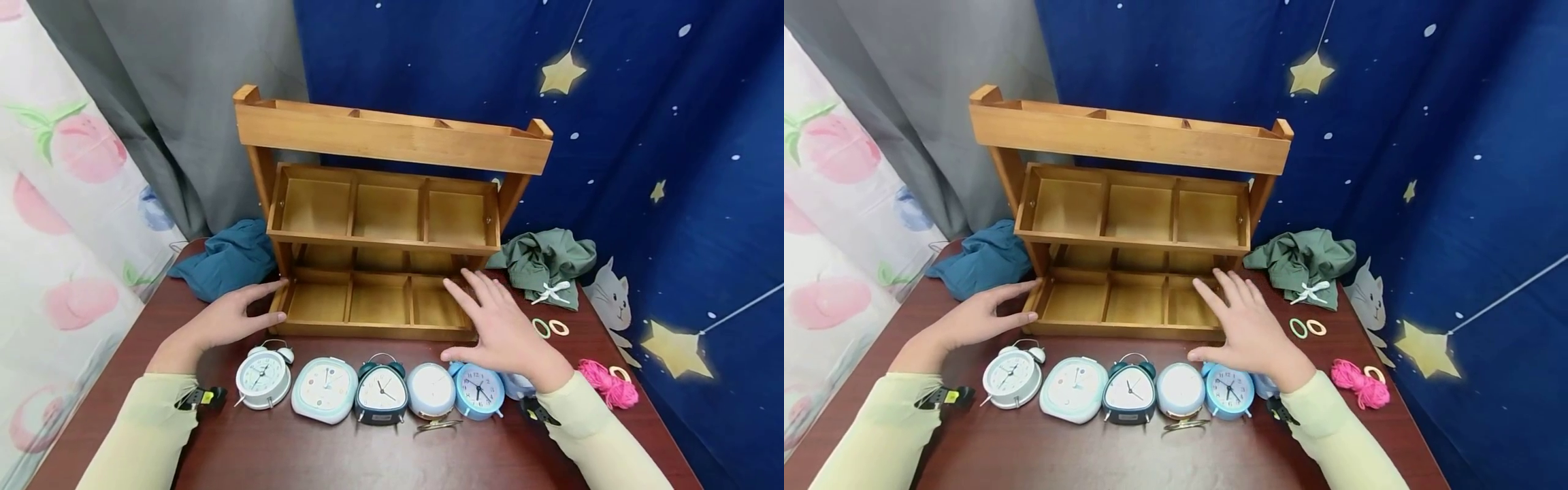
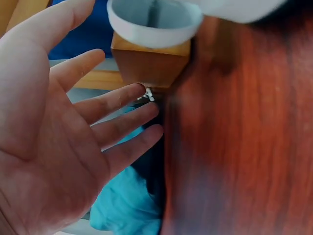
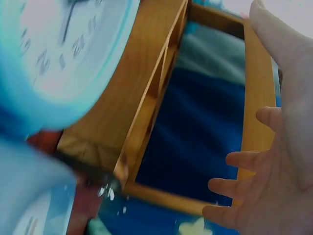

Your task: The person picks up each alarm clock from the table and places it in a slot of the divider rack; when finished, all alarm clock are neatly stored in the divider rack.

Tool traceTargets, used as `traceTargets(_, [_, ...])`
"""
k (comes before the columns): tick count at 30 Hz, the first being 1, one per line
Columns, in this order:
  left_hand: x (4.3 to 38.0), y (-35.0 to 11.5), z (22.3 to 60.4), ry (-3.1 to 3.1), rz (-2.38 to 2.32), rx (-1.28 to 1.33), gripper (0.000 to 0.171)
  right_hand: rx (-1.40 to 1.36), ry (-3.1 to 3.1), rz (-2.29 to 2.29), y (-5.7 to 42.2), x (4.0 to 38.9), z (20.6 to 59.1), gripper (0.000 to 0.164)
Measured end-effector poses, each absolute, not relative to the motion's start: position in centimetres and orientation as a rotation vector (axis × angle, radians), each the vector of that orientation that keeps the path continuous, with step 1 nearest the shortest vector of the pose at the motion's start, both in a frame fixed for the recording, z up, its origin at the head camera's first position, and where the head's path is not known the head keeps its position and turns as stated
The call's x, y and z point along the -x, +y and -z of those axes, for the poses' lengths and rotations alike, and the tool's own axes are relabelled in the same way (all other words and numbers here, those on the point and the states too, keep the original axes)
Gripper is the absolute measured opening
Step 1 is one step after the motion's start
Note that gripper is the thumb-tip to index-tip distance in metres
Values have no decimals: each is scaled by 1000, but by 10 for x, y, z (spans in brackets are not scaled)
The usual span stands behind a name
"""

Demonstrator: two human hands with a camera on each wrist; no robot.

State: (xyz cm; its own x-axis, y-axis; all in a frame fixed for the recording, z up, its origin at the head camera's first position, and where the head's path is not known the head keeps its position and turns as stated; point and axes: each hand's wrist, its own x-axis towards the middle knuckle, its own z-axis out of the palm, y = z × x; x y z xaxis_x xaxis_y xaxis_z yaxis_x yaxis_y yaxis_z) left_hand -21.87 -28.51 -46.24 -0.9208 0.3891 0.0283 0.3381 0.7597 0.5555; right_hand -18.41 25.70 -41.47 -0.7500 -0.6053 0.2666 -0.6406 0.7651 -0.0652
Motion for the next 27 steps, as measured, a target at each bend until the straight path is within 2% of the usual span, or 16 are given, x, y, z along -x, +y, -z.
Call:
traceTargets(17, [224, -297, 480, 2814, -986, -522, 77, -1395, -2821, -223, 169, 177, 399, 120])
traceTargets(27, [224, -294, 481, 2824, -953, -488, 79, -1529, -2870, -191, 122, 175, 404, 119])
